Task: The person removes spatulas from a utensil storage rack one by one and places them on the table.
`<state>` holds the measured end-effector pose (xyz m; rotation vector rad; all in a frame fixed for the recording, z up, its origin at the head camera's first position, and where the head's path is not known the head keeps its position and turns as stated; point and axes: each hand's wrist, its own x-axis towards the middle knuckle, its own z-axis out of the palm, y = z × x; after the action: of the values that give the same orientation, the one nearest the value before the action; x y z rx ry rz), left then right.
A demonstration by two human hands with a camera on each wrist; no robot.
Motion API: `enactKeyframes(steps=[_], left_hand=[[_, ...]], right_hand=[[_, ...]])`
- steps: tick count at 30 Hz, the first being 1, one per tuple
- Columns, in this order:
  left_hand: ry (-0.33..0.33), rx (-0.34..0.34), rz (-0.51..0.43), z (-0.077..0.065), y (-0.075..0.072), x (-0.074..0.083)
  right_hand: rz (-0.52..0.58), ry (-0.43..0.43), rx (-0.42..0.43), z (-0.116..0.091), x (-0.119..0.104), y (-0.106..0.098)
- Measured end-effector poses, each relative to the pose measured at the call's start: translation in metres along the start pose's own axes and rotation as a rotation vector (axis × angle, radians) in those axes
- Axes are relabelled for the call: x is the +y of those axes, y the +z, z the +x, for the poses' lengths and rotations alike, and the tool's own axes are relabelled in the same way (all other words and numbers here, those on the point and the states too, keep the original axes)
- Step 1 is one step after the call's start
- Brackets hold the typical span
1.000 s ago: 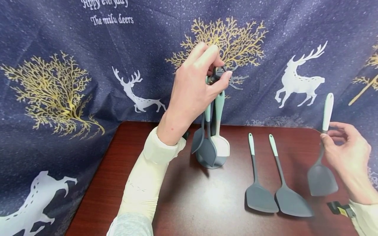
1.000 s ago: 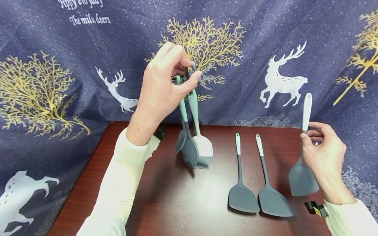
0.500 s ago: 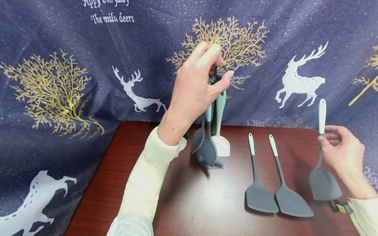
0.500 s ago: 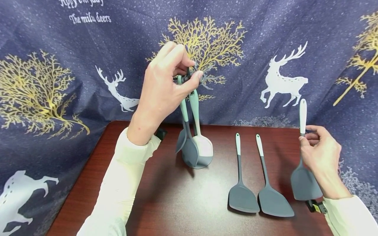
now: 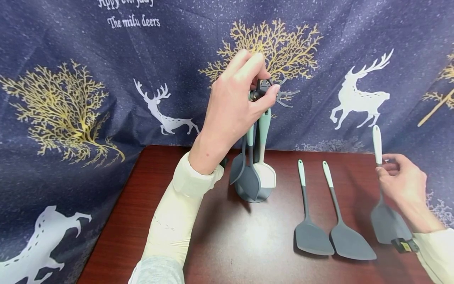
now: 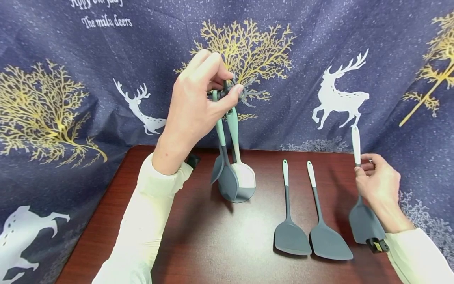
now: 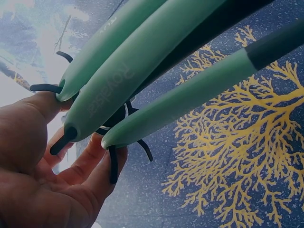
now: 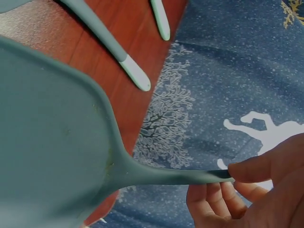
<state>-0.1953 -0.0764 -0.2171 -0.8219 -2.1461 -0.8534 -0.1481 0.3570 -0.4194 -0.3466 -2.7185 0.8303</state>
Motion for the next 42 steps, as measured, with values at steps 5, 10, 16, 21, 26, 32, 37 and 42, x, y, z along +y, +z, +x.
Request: enactKeyframes(steps=[5, 10, 16, 21, 26, 32, 37, 42], left_hand=[[-0.001, 0.002, -0.004, 0.0, 0.0, 0.0], [-0.004, 0.004, -0.001, 0.0, 0.0, 0.0], [-0.002, -0.001, -0.005, 0.001, 0.001, 0.001], [-0.001, -0.007, -0.005, 0.0, 0.002, 0.001], [0.002, -0.005, -0.003, 0.001, 0.001, 0.0], [0.006, -0.004, -0.004, 0.001, 0.0, 0.0], [0.008, -0.007, 0.003, 0.001, 0.0, -0.001], [0.004, -0.008, 0.001, 0.001, 0.0, 0.0]], right_hand=[[-0.029, -0.008, -0.04, 0.002, 0.006, 0.003], [-0.07, -0.004, -0.073, 0.002, 0.012, 0.008], [-0.095, -0.034, -0.083, 0.001, 0.021, 0.016], [-0.099, -0.045, -0.105, -0.002, 0.025, 0.021], [-0.103, -0.059, -0.14, -0.002, 0.029, 0.026], [-0.11, -0.072, -0.164, -0.002, 0.035, 0.031], [-0.117, -0.074, -0.173, -0.003, 0.038, 0.034], [-0.125, -0.098, -0.188, -0.004, 0.043, 0.039]])
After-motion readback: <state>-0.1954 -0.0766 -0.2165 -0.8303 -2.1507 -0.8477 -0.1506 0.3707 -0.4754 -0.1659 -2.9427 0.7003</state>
